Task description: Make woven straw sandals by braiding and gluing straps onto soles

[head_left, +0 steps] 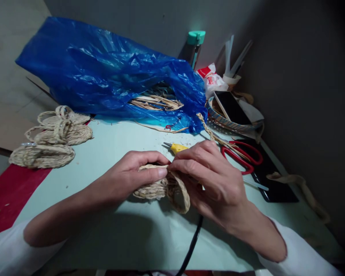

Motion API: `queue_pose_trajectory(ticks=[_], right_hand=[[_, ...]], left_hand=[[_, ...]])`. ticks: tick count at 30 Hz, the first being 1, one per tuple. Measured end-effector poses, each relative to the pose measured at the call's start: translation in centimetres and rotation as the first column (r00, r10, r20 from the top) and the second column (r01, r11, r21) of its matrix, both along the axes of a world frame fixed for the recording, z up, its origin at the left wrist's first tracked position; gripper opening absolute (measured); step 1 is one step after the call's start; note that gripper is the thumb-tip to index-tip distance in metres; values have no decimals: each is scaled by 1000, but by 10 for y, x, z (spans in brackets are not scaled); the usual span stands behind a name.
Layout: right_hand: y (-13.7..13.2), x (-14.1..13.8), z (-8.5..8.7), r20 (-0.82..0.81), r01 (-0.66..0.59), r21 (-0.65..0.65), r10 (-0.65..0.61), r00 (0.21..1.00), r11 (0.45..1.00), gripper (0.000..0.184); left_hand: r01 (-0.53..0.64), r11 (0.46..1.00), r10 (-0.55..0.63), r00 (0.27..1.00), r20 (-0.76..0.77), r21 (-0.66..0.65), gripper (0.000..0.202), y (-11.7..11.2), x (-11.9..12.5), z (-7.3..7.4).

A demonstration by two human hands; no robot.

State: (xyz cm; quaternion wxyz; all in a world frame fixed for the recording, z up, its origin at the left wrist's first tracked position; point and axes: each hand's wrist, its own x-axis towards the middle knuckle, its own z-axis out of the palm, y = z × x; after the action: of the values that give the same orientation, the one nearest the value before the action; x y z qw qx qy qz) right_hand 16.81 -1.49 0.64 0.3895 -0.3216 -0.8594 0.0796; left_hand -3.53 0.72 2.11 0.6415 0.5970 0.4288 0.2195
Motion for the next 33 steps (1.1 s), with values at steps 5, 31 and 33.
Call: queue_pose_trajectory(ticks=[5,31,33], right_hand=[[-2,-3,-4,23,-14,86,12,1000,996,12],[3,-3,-10,193,-70,199,31,981,977,16],[6,-4,-11,213,-67,228,17,977,971,19]], left_hand=[[-132,972,146,988,-58,192,15,-7,7,-1],[-173,967,189,979,-74,189,18,-3,12,-8],[-206,955,226,971,-77,213,18,-3,15,-7]])
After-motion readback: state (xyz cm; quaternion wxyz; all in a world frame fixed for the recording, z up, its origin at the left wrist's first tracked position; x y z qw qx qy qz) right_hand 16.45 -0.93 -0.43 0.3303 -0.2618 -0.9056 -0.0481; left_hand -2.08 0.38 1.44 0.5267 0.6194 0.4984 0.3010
